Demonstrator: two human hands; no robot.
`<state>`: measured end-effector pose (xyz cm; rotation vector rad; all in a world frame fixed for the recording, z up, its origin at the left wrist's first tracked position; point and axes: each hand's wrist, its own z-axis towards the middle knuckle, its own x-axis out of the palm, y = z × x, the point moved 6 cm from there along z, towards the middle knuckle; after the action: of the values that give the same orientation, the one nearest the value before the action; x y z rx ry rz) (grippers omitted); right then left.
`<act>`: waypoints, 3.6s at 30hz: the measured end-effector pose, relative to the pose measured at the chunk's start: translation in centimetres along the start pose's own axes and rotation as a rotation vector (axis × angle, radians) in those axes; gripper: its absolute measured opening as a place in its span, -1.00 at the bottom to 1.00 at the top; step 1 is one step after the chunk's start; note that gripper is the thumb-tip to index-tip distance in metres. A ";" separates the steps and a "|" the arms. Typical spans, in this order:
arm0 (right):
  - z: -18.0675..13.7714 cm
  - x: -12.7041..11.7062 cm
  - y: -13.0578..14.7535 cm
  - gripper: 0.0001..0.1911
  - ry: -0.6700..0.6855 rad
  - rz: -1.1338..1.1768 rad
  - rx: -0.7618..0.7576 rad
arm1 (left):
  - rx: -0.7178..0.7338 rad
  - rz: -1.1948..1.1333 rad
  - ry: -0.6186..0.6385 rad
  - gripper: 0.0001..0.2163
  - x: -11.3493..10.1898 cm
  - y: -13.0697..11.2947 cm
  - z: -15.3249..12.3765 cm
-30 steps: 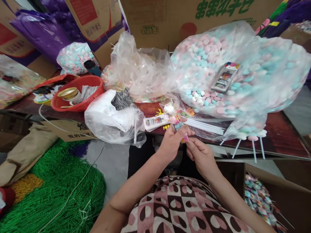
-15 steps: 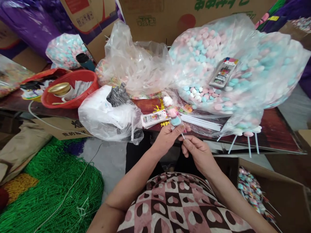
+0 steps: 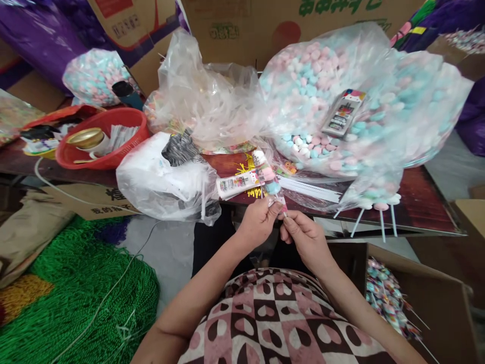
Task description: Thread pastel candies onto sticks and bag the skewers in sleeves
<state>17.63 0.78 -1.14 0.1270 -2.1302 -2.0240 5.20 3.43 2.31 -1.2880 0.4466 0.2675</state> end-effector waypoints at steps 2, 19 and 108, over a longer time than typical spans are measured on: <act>0.1 0.0 -0.1 -0.75 -0.007 -0.004 -0.011 | 0.047 0.066 0.008 -0.62 0.0 -0.5 0.1; -0.4 0.9 -0.4 -0.74 0.037 0.074 0.046 | -0.284 -0.965 -0.004 -0.68 0.2 -0.5 0.8; 12.3 -0.2 -0.2 -0.74 -0.067 -1.351 0.007 | -0.514 -0.990 -0.268 -0.69 -2.4 7.9 1.1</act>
<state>15.26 12.86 -1.87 1.9483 -2.2746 -2.5062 -0.17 6.71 -3.16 -1.7874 -0.5423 -0.3062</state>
